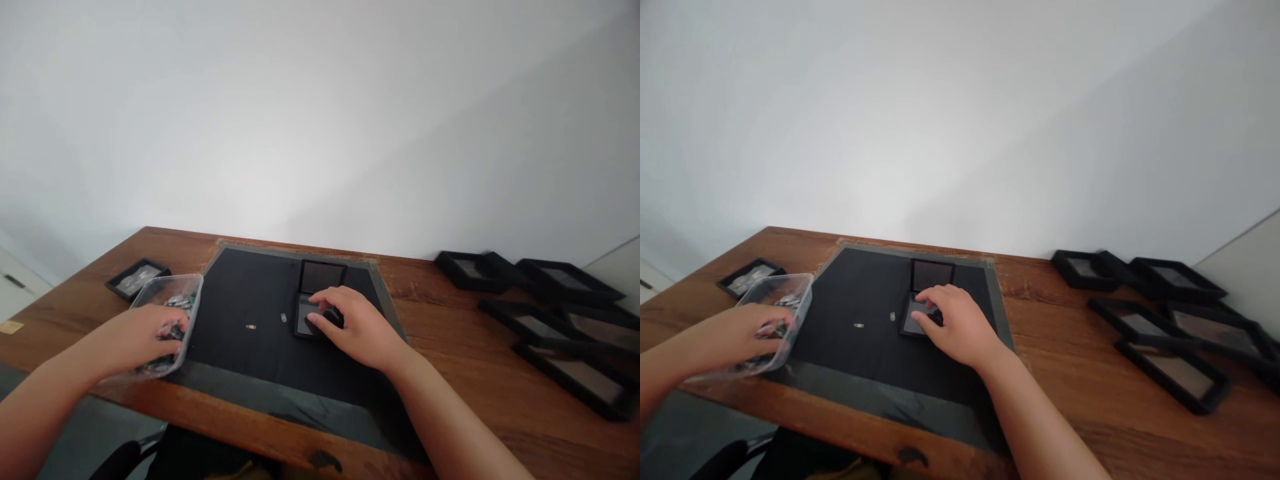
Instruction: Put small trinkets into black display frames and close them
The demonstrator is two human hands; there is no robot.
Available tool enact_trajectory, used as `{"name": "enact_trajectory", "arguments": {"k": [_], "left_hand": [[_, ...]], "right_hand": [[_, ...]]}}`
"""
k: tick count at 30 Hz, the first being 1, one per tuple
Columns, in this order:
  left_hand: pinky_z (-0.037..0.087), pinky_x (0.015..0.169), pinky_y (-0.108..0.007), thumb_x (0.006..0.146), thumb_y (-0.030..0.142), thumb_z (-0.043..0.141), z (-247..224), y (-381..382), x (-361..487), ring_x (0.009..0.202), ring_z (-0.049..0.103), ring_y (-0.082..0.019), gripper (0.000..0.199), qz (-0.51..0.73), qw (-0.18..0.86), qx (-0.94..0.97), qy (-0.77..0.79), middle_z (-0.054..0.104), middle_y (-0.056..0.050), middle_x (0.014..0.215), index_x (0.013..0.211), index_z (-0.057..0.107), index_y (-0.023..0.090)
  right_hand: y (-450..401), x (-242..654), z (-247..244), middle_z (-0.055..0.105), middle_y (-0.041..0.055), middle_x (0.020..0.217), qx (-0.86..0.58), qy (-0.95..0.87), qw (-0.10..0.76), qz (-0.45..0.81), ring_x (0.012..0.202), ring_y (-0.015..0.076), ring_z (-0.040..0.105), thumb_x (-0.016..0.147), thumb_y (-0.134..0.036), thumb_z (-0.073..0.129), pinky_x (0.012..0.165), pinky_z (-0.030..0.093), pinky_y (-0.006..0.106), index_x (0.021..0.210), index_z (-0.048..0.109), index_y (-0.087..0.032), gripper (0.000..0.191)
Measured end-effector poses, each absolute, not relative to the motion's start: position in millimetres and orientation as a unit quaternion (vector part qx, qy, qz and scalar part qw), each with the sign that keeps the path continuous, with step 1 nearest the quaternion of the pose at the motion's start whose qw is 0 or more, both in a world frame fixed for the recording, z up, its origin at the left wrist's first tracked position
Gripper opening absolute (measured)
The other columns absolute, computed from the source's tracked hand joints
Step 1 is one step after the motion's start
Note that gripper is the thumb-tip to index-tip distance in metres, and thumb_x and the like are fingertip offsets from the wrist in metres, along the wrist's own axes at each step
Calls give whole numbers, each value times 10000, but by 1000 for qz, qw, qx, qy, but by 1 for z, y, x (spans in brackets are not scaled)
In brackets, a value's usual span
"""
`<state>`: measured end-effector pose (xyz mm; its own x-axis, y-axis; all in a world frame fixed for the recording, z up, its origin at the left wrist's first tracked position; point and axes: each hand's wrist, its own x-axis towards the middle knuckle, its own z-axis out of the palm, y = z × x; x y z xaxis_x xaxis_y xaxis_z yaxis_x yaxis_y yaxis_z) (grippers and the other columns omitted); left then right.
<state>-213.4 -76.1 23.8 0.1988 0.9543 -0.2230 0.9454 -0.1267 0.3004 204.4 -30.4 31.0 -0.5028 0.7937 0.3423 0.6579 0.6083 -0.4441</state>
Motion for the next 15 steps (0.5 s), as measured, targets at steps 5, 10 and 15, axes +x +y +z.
{"name": "enact_trajectory", "arguments": {"k": [5, 10, 15], "left_hand": [[393, 692, -325, 928, 430, 575, 17, -72, -218, 755, 634, -243, 226, 0, 201, 759, 619, 673, -37, 803, 880, 691, 241], [402, 707, -315, 957, 452, 511, 24, -71, -216, 748, 616, -218, 309, 19, 192, 763, 616, 677, -39, 813, 846, 672, 213], [464, 703, -305, 979, 530, 472, 34, -70, -222, 735, 630, -214, 399, 59, 181, 767, 612, 693, -31, 797, 881, 695, 214]], "right_hand": [[-30, 204, 32, 808, 84, 1040, -433, -854, 261, 122, 1002, 267, 746, 999, -297, 739, 937, 557, 455, 1141, 753, -203, 171], [-29, 207, 34, 803, 78, 1034, -441, -850, 262, 123, 992, 262, 743, 1004, -302, 731, 923, 565, 454, 1135, 756, -200, 168], [-28, 210, 35, 804, 75, 1004, -445, -846, 271, 113, 965, 258, 751, 1002, -310, 723, 891, 574, 442, 1125, 757, -216, 158]]}}
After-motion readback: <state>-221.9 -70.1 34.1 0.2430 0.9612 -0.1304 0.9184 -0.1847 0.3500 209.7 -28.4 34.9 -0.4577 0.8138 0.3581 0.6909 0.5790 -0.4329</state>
